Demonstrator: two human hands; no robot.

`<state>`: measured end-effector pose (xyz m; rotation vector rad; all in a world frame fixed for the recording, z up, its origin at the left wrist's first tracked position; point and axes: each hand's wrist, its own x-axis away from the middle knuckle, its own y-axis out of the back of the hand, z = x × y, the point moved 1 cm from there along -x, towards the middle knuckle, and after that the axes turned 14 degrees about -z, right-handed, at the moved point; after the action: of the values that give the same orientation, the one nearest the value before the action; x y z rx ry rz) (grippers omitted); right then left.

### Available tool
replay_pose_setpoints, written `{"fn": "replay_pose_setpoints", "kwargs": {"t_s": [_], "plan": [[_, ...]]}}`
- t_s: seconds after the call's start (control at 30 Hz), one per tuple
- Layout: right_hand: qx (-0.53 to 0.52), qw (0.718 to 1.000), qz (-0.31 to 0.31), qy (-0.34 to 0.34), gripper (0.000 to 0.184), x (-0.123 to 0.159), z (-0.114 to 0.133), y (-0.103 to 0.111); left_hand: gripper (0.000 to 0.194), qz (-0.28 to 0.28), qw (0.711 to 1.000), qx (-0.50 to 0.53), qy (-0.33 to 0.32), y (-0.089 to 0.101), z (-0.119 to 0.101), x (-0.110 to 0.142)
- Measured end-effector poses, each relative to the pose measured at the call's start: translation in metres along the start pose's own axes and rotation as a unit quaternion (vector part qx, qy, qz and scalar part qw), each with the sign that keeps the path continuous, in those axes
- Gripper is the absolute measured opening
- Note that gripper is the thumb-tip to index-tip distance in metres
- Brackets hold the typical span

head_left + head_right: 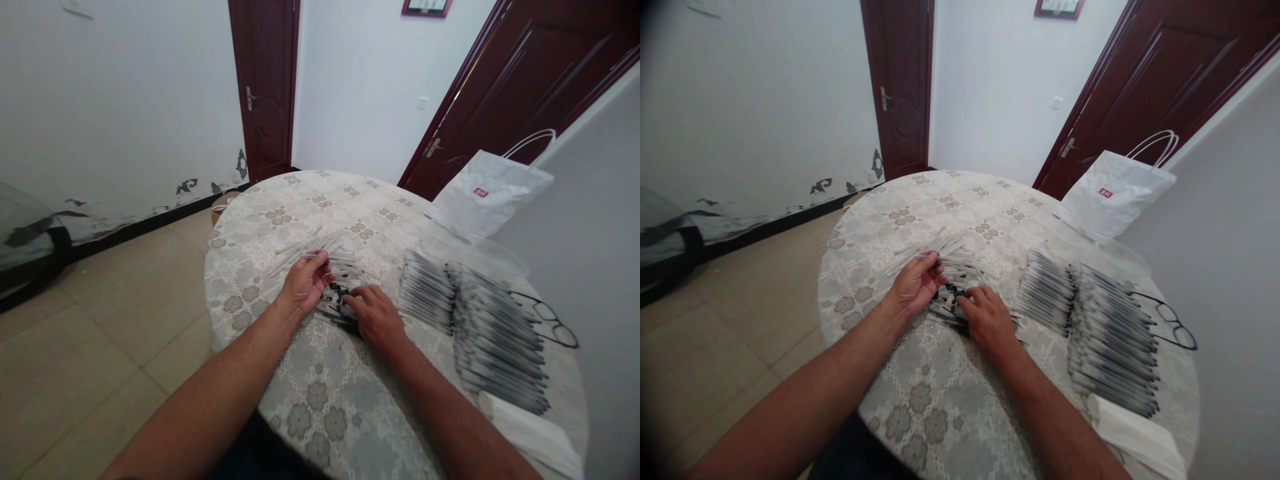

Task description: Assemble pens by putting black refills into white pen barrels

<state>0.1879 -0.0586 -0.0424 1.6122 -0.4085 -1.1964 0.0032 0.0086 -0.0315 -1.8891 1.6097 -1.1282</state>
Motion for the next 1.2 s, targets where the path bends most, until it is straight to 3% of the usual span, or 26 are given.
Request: {"fn": "replay_pose_setpoints", "kwargs": {"t_s": [0.2, 1.2], "plan": [[0.023, 0.998, 0.059, 0.001, 0.032, -0.003, 0.011, -0.003, 0.033, 0.006, 1.0, 0.003, -0.003, 0.002, 0.0, -0.002], [0.023, 0.998, 0.064, -0.018, 0.029, -0.001, 0.012, -0.005, 0.035, 0.003, 1.0, -0.029, 0.004, 0.0, 0.003, 0.002]]}}
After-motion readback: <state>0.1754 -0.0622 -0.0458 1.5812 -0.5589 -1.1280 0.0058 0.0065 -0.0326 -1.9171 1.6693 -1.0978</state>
